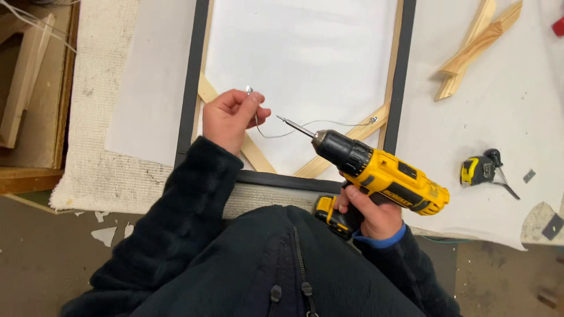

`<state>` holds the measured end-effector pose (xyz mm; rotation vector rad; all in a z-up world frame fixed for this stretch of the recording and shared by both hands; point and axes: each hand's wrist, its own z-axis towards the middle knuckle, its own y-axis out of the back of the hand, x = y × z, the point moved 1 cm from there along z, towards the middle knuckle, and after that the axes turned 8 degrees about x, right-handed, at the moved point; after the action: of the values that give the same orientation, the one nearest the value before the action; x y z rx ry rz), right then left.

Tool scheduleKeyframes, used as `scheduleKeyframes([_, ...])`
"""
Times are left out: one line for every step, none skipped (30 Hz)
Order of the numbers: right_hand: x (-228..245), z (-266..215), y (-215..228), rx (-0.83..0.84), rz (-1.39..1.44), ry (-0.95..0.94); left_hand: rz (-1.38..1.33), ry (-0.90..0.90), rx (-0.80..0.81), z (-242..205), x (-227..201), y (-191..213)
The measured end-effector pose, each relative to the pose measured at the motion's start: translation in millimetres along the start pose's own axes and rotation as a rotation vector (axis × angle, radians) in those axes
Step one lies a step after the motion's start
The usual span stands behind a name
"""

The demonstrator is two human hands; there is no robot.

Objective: The person attaches a hanging wire to the back of a picture frame by retrieving screws from a storage bin and using a power drill to secure two metal brackets and a wire to the wooden frame.

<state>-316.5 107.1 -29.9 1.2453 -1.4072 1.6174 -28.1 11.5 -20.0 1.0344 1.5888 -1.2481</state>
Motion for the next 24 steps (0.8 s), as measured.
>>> scheduleKeyframes([-4.1, 4.0, 0.5, -0.019, -0.011, 0.008, 0.065, 0.004, -0.064, -3.5, 4.1, -1.2])
scheduleKeyframes([-3.0, 10.3, -0.9, -0.009, -0.005, 0.006, 0.07, 0.0, -0.074, -7.3, 3.0, -2.1])
scheduleKeyframes([-2.0, 15.3, -2.7, 0.007, -0.016, 0.009, 0.165, 0.003, -0.101, -12.0, 2.0, -2.9])
scheduleKeyframes([-1.2, 20.2, -4.8, 0.023, -0.027, 0.011, 0.261, 0.007, -0.128, -16.7, 1.1, -3.5])
scheduleKeyframes([-4.3, 22.2, -4.0, 0.029, -0.022, 0.01, 0.265, 0.005, -0.135, -20.5, -1.9, -5.1])
scheduleKeyframes([-7.5, 24.4, -3.5, 0.048, -0.043, 0.001, 0.291, 0.006, -0.158, -24.1, -5.1, -6.5])
scheduleKeyframes([-9.7, 27.1, -2.7, 0.062, -0.066, -0.004, 0.314, 0.006, -0.175, -25.8, -8.3, -8.9])
scheduleKeyframes([-8.5, 30.4, -2.1, 0.064, -0.064, -0.002, 0.316, 0.004, -0.177, -27.1, -11.4, -10.2])
scheduleKeyframes([-7.9, 31.9, -2.5, 0.078, -0.07, -0.013, 0.368, -0.042, -0.169, -30.0, -14.8, -10.8])
scheduleKeyframes([-7.7, 33.4, -3.1, 0.091, -0.077, -0.023, 0.42, -0.087, -0.161, -33.1, -18.0, -11.1])
scheduleKeyframes([-7.4, 34.6, -4.1, 0.09, -0.074, -0.026, 0.423, -0.084, -0.161, -33.9, -16.3, -10.2])
scheduleKeyframes([-7.4, 35.8, -5.4, 0.096, -0.069, -0.037, 0.482, -0.134, -0.157, -34.8, -15.4, -9.1])
scheduleKeyframes([-7.2, 37.7, -7.1, 0.101, -0.064, -0.045, 0.54, -0.187, -0.15, -34.9, -14.9, -7.9])
scheduleKeyframes([-6.0, 37.9, -8.5, 0.099, -0.063, -0.046, 0.541, -0.185, -0.148, -37.0, -16.5, -8.9])
scheduleKeyframes([-4.5, 38.7, -9.4, 0.113, -0.065, -0.053, 0.571, -0.215, -0.157, -38.6, -18.4, -10.4])
scheduleKeyframes([-2.9, 39.3, -10.7, 0.127, -0.068, -0.061, 0.6, -0.245, -0.165, -40.4, -20.5, -11.8])
scheduleKeyframes([-4.4, 38.6, -11.1, 0.126, -0.067, -0.06, 0.602, -0.245, -0.164, -39.5, -18.8, -10.6])
scheduleKeyframes([-6.2, 37.9, -11.6, 0.125, -0.058, -0.07, 0.621, -0.267, -0.155, -38.7, -17.4, -9.5])
scheduleKeyframes([-7.7, 37.0, -11.7, 0.124, -0.051, -0.081, 0.639, -0.289, -0.146, -37.9, -15.6, -8.7])
scheduleKeyframes([-9.6, 37.1, -11.5, 0.123, -0.051, -0.081, 0.639, -0.288, -0.144, -38.3, -14.3, -7.0])
scheduleKeyframes([-11.2, 36.6, -10.7, 0.119, -0.056, -0.087, 0.658, -0.336, -0.139, -38.7, -12.9, -6.3])
scheduleKeyframes([-12.8, 36.0, -9.6, 0.114, -0.062, -0.092, 0.676, -0.383, -0.134, -39.0, -11.2, -5.7])
scheduleKeyframes([-13.1, 34.9, -7.5, 0.11, -0.063, -0.094, 0.674, -0.381, -0.13, -39.4, -11.1, -5.5])
scheduleKeyframes([-13.6, 33.8, -5.4, 0.125, -0.084, -0.111, 0.734, -0.439, -0.125, -39.9, -11.5, -5.7])
